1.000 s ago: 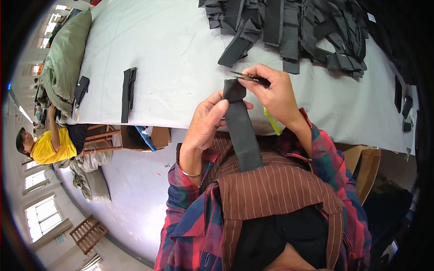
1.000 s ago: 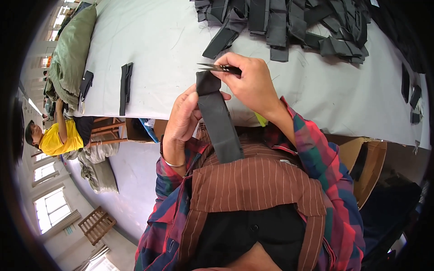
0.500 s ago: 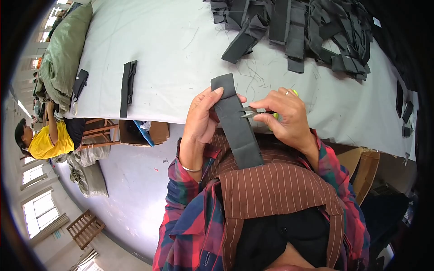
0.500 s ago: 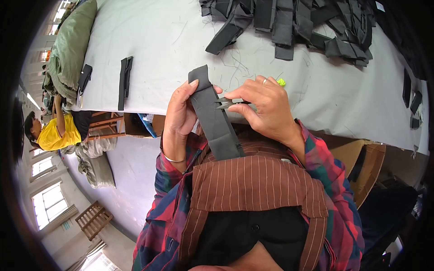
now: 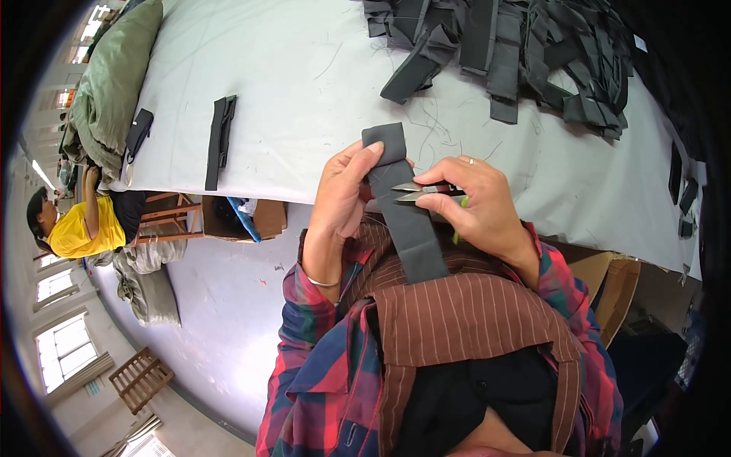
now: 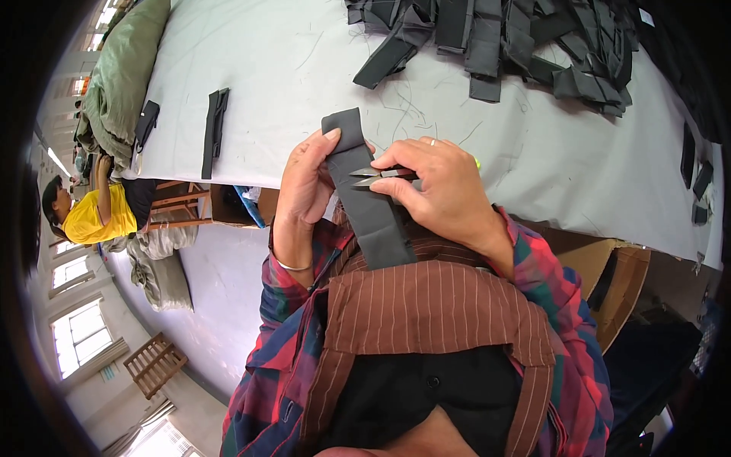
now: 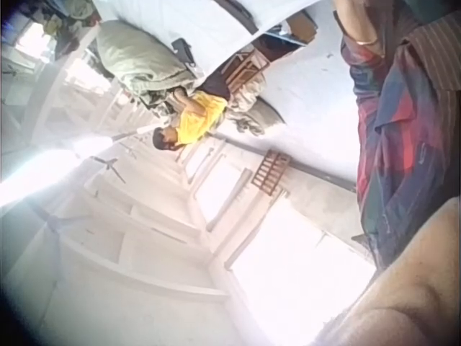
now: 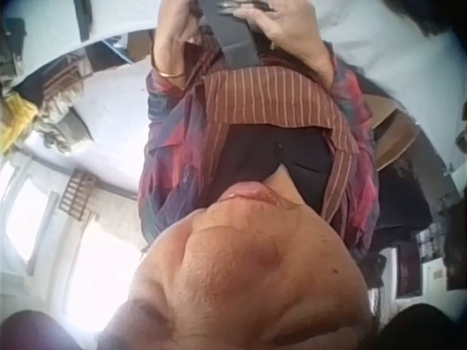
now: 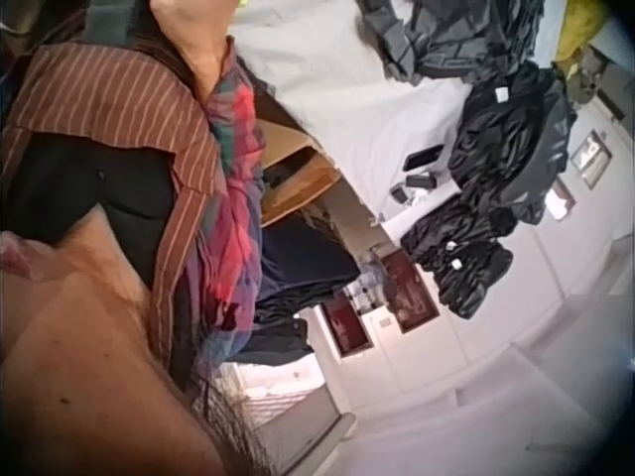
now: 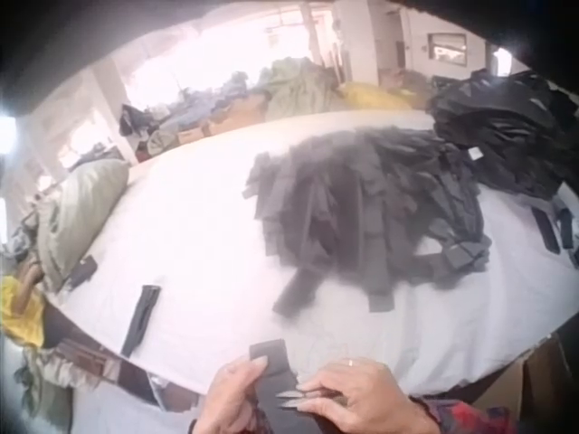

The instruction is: Trimming excess threads from black fabric straps using small scissors.

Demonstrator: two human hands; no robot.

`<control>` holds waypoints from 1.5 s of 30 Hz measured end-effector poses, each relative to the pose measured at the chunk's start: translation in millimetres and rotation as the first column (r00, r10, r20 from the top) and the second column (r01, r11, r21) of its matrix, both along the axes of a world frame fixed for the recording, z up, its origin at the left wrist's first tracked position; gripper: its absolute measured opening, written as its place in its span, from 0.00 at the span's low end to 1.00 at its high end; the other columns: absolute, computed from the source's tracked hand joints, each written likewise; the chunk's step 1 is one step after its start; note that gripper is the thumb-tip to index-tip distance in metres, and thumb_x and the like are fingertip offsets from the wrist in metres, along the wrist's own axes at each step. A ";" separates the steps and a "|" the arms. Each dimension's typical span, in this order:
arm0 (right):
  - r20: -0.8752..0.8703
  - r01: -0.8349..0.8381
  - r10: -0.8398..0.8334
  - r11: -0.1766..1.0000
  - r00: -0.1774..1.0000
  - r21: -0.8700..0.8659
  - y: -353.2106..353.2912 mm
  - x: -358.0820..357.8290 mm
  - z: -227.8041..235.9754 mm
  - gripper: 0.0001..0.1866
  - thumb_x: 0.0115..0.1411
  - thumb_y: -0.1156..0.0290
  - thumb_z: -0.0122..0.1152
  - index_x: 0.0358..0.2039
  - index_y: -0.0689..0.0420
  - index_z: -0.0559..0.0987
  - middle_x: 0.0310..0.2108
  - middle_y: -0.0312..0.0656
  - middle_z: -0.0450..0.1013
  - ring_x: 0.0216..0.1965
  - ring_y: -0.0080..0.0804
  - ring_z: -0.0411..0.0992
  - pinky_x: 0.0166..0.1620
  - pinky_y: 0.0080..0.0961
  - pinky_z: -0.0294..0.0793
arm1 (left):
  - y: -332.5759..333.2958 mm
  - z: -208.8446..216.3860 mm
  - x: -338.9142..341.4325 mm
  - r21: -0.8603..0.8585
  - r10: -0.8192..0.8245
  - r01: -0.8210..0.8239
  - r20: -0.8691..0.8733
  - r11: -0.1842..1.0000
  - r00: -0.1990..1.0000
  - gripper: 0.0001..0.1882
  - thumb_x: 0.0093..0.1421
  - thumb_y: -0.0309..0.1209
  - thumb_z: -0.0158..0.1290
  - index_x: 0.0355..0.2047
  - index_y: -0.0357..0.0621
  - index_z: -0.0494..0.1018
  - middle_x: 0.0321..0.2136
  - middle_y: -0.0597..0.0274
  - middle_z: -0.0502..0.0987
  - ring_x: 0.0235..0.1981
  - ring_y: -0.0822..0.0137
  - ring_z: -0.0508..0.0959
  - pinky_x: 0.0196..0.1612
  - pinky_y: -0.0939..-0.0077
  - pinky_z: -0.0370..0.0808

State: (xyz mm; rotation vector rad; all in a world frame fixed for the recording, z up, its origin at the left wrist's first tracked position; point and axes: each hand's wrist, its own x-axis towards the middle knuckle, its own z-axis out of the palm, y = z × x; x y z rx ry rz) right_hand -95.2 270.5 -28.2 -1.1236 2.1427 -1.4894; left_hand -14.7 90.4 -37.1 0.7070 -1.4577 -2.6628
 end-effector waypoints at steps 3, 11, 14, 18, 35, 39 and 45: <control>-0.140 0.007 -0.009 1.000 0.990 -0.012 -7.1 3.6 -3.5 0.10 0.47 0.72 0.67 0.31 0.58 0.79 0.24 0.39 0.73 0.25 0.33 0.69 0.33 0.26 0.67 | 1.6 -0.9 -1.3 -0.054 0.019 -0.018 0.019 0.998 1.000 0.12 0.63 0.34 0.49 0.40 0.38 0.74 0.30 0.63 0.78 0.27 0.77 0.77 0.27 0.85 0.74; -0.450 -0.005 0.025 0.999 0.893 0.046 -10.7 4.7 0.2 0.11 0.45 0.64 0.69 0.28 0.51 0.77 0.23 0.31 0.73 0.23 0.33 0.67 0.29 0.28 0.62 | -0.3 -3.7 -1.5 -0.104 0.003 0.000 0.024 0.995 1.000 0.11 0.62 0.33 0.51 0.38 0.39 0.76 0.27 0.69 0.77 0.22 0.83 0.73 0.19 0.92 0.68; -0.326 0.012 -0.020 1.000 0.945 -0.028 -8.3 -0.5 -3.4 0.13 0.46 0.65 0.69 0.32 0.53 0.78 0.26 0.31 0.75 0.24 0.28 0.68 0.30 0.26 0.63 | -0.5 -2.0 -0.3 -0.122 0.019 -0.012 0.054 0.992 0.998 0.12 0.63 0.35 0.50 0.38 0.40 0.76 0.27 0.70 0.77 0.22 0.83 0.73 0.20 0.91 0.68; 0.217 0.254 -0.199 0.930 0.956 -0.265 -22.8 -4.4 -7.5 0.15 0.48 0.66 0.70 0.36 0.55 0.78 0.27 0.30 0.75 0.25 0.22 0.66 0.31 0.20 0.64 | 1.3 -0.8 0.1 -0.128 -0.045 0.050 0.045 0.990 0.998 0.15 0.65 0.39 0.48 0.41 0.40 0.75 0.29 0.69 0.77 0.26 0.83 0.74 0.22 0.90 0.69; 0.352 0.206 -0.129 0.960 0.927 -0.191 -27.0 -33.6 -15.6 0.10 0.54 0.75 0.64 0.23 0.61 0.70 0.18 0.28 0.64 0.23 0.12 0.58 0.24 0.15 0.57 | 38.5 -18.5 0.8 -0.371 0.119 -0.151 -0.108 0.916 0.987 0.09 0.59 0.22 0.55 0.36 0.37 0.66 0.30 0.65 0.72 0.26 0.80 0.71 0.29 0.86 0.68; 0.344 0.192 -0.124 0.967 0.931 -0.170 -27.3 -32.1 -13.8 0.10 0.55 0.76 0.63 0.22 0.61 0.70 0.18 0.28 0.62 0.22 0.13 0.56 0.24 0.15 0.57 | 32.8 -17.9 0.0 -0.446 0.125 -0.185 -0.162 0.876 0.979 0.06 0.59 0.27 0.56 0.27 0.39 0.72 0.23 0.71 0.73 0.24 0.82 0.68 0.27 0.85 0.66; 0.401 0.212 -0.109 0.952 0.910 -0.223 -27.1 -32.1 -22.4 0.11 0.55 0.76 0.63 0.22 0.60 0.68 0.18 0.26 0.61 0.23 0.12 0.55 0.25 0.15 0.57 | 32.1 -18.9 5.2 0.037 0.303 -0.303 -0.018 0.952 0.953 0.08 0.63 0.31 0.50 0.30 0.41 0.73 0.28 0.64 0.75 0.29 0.73 0.73 0.33 0.77 0.73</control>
